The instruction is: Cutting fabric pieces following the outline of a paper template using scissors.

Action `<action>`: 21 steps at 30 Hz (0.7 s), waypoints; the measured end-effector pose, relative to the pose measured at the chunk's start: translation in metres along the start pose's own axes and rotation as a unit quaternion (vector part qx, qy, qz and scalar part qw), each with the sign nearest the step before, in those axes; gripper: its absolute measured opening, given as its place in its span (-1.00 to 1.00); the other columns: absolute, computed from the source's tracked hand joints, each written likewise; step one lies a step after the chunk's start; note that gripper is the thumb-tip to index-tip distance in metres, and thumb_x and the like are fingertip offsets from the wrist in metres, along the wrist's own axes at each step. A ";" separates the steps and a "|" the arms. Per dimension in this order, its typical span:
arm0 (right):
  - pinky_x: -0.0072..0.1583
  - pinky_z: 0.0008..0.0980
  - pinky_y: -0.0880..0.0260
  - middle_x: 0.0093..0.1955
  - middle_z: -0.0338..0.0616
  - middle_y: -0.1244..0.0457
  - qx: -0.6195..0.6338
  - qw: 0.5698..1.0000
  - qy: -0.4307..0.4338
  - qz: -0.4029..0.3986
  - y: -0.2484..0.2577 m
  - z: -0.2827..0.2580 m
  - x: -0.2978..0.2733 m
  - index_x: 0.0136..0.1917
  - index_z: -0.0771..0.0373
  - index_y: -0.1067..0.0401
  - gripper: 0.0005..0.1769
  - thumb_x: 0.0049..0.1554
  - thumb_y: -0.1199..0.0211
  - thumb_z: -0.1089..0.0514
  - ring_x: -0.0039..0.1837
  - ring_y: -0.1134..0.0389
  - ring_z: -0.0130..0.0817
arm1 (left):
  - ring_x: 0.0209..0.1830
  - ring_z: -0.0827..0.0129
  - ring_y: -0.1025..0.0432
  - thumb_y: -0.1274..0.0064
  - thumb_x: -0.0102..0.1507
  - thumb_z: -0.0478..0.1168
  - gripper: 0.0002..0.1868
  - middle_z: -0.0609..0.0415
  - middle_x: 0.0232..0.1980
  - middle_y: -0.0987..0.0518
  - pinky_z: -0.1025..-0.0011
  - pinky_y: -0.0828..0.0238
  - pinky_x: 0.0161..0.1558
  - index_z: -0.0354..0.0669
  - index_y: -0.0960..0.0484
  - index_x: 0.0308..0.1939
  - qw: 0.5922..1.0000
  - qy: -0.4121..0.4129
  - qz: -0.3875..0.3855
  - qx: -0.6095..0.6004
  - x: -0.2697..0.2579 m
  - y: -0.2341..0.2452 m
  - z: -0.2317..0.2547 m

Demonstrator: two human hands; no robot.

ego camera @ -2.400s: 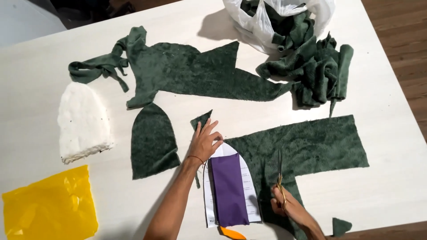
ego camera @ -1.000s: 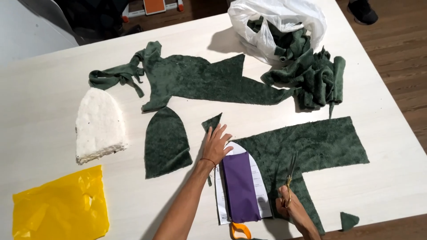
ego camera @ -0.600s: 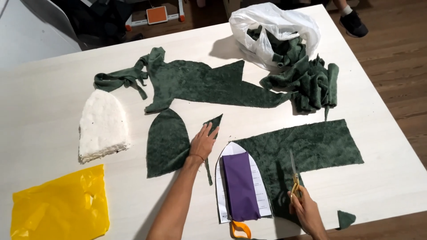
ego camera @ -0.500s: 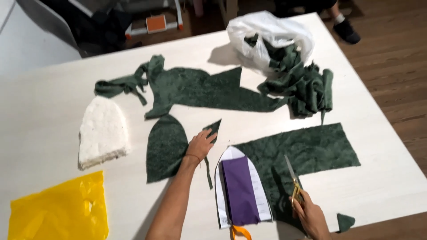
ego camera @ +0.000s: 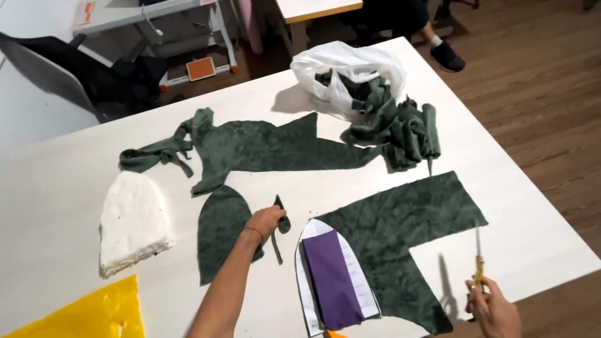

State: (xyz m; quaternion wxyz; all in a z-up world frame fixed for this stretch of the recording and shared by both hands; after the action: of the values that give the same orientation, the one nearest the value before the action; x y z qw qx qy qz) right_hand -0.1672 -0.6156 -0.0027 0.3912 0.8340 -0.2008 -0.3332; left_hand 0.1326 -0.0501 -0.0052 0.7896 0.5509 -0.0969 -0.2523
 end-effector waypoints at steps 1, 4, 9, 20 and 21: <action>0.01 -0.23 -0.52 -0.23 -0.10 -0.45 0.002 1.000 -0.003 0.002 0.005 0.016 0.014 0.42 0.07 -0.40 -0.47 0.31 -0.08 -0.20 -0.13 -0.51 -0.25 | 0.07 0.00 -0.47 -0.06 0.22 -0.31 -0.75 -0.04 0.01 -0.60 0.09 -0.44 0.07 -0.01 -0.66 -0.03 1.000 -0.004 -0.002 0.001 0.009 0.003 0.003; 0.11 -0.21 -0.51 -0.15 -0.06 -0.46 -0.016 0.999 -0.041 -0.004 0.025 0.054 0.043 0.45 0.13 -0.38 -0.42 0.33 -0.06 -0.23 -0.04 -0.51 -0.23 | 0.00 -0.04 -0.49 -0.06 0.23 -0.30 -0.83 -0.09 -0.07 -0.61 0.08 -0.45 0.04 -0.10 -0.65 -0.11 0.997 0.005 0.036 -0.062 0.043 0.020 0.018; 0.16 -0.13 -0.47 -0.08 -0.12 -0.46 -0.120 0.988 -0.091 0.013 0.058 0.044 0.052 0.36 0.08 -0.50 -0.42 0.34 -0.03 -0.31 0.04 -0.48 -0.19 | -0.12 -0.06 -0.52 -0.10 0.22 -0.36 -0.81 -0.14 -0.12 -0.58 0.09 -0.49 -0.07 -0.16 -0.63 -0.08 0.956 -0.038 0.214 -0.199 0.132 0.087 0.103; 0.14 -0.02 -0.44 -0.03 0.05 -0.40 -0.107 0.988 0.038 0.101 0.049 0.002 0.120 0.19 0.27 -0.51 -0.45 0.24 -0.21 -0.24 0.05 -0.43 -0.01 | 0.26 -0.08 -0.43 -0.22 0.22 -0.21 0.00 -0.30 0.53 -0.21 0.07 -0.42 0.26 0.19 0.06 0.61 0.937 -0.115 0.249 -0.218 0.235 0.152 0.329; 0.15 0.00 -0.42 -0.01 0.07 -0.40 -0.107 0.987 0.031 0.116 0.046 0.004 0.124 0.22 0.28 -0.49 -0.41 0.15 -0.30 -0.23 0.07 -0.43 0.03 | 0.11 0.06 -0.60 -0.19 0.27 -0.14 0.03 -0.27 0.55 -0.22 0.06 -0.52 0.20 0.29 0.19 0.65 0.946 -0.108 0.202 -0.231 0.217 0.170 0.350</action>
State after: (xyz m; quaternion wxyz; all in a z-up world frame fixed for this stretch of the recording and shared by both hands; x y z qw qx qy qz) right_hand -0.0865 -0.7199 -0.0178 0.5201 0.7683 -0.2476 -0.2790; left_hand 0.2169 -0.4022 0.2551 0.9144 0.2921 -0.2297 -0.1605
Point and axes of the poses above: each hand's wrist, its own x-axis towards the middle knuckle, its own y-axis out of the back of the hand, z = x × y, the point moved 4 cm from there along x, towards the middle knuckle
